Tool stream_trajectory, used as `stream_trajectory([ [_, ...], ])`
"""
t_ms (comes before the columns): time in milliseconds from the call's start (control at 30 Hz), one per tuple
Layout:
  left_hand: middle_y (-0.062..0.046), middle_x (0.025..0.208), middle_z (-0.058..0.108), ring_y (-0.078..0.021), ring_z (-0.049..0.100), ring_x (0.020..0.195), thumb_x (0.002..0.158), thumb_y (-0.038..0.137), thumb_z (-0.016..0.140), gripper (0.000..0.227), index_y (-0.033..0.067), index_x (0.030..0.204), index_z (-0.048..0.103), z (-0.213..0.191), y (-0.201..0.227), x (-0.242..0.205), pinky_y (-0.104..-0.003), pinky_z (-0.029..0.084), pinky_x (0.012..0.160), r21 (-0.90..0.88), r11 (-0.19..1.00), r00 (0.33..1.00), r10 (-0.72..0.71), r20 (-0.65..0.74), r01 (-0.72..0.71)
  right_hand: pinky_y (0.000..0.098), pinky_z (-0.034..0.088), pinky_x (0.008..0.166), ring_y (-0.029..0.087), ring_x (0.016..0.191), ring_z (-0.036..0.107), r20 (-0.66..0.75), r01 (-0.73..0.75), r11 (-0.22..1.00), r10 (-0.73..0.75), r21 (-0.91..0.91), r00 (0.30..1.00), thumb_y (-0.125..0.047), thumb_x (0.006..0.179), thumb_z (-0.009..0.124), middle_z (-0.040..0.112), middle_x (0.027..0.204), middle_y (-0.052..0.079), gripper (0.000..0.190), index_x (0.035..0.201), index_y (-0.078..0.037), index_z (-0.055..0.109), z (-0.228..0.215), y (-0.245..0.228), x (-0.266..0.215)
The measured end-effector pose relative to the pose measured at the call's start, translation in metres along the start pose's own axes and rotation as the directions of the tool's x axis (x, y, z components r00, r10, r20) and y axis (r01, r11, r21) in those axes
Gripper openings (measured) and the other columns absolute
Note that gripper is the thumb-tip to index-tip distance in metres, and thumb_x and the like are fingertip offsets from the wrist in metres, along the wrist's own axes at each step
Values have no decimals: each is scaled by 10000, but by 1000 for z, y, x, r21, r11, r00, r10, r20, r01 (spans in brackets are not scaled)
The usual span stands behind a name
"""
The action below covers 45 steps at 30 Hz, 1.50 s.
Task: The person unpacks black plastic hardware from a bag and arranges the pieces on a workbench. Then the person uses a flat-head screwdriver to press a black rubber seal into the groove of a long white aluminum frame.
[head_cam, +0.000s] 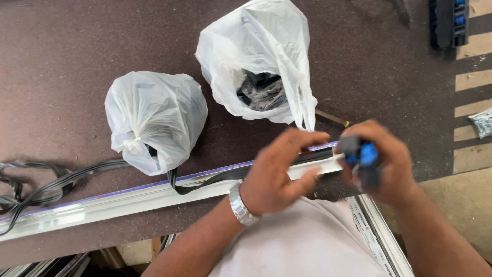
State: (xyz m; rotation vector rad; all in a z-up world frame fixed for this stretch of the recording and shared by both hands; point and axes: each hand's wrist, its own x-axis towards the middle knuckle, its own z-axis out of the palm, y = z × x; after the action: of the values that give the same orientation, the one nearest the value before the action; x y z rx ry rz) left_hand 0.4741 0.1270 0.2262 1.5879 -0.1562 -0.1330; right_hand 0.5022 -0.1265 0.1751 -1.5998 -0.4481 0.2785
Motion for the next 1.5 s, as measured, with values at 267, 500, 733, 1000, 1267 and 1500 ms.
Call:
stream_trajectory([
  [267, -196, 930, 677, -402, 629, 917, 908, 77, 624, 130, 5, 974, 710, -66, -93, 52, -524, 496, 825, 813, 540, 974, -64, -219, 218, 510, 476, 1054, 366, 1242, 594, -490, -428, 454, -21, -781, 871, -88, 973, 810, 595, 1332, 201, 523, 1386, -52, 490, -144, 98, 37],
  [500, -152, 1035, 744, -375, 684, 948, 899, 138, 622, 181, 71, 1004, 753, -80, -136, 88, -520, 520, 819, 958, 286, 994, 109, -5, -26, 626, 319, 1091, 449, 1383, 331, -505, -517, 24, 184, -855, 843, -376, 957, 755, 305, 1525, 245, 909, 1658, -113, 240, -126, 155, 59],
  [733, -144, 1022, 745, -374, 700, 889, 950, 203, 649, 223, 58, 1069, 770, -90, -149, 84, -516, 537, 788, 969, 242, 986, 170, -1, -41, 537, 300, 1287, 381, 1513, 300, -721, -719, 200, 75, -666, 689, -194, 969, 709, 313, 1569, 170, 662, 1563, -218, 419, -144, 151, -2],
  [1000, -156, 815, 723, -391, 679, 770, 937, 194, 659, 210, 39, 842, 764, -91, -170, 62, -524, 538, 767, 936, 346, 986, 123, -112, 63, 569, 448, 1084, 418, 1343, 447, -899, -907, 78, 122, -414, 421, -180, 970, 742, 430, 1439, 213, 462, 1372, -122, 521, -252, 158, -84],
  [1267, -214, 751, 708, -413, 689, 693, 1017, 363, 576, 428, 43, 822, 782, -103, -197, 56, -503, 572, 753, 946, 192, 960, -155, -235, 263, 358, 578, 813, 238, 942, 666, -686, 188, 750, 433, 634, 585, -160, 994, 581, 687, 1105, 79, 256, 1242, -98, 599, -248, 146, -63],
  [1500, -183, 832, 744, -414, 699, 715, 968, 308, 540, 352, 92, 860, 797, -98, -184, 64, -536, 562, 742, 967, 200, 974, -189, -123, 160, 383, 591, 804, 254, 936, 678, -639, 276, 611, 520, 742, 567, -183, 995, 579, 684, 1098, 105, 260, 1227, -72, 616, -264, 151, -56],
])
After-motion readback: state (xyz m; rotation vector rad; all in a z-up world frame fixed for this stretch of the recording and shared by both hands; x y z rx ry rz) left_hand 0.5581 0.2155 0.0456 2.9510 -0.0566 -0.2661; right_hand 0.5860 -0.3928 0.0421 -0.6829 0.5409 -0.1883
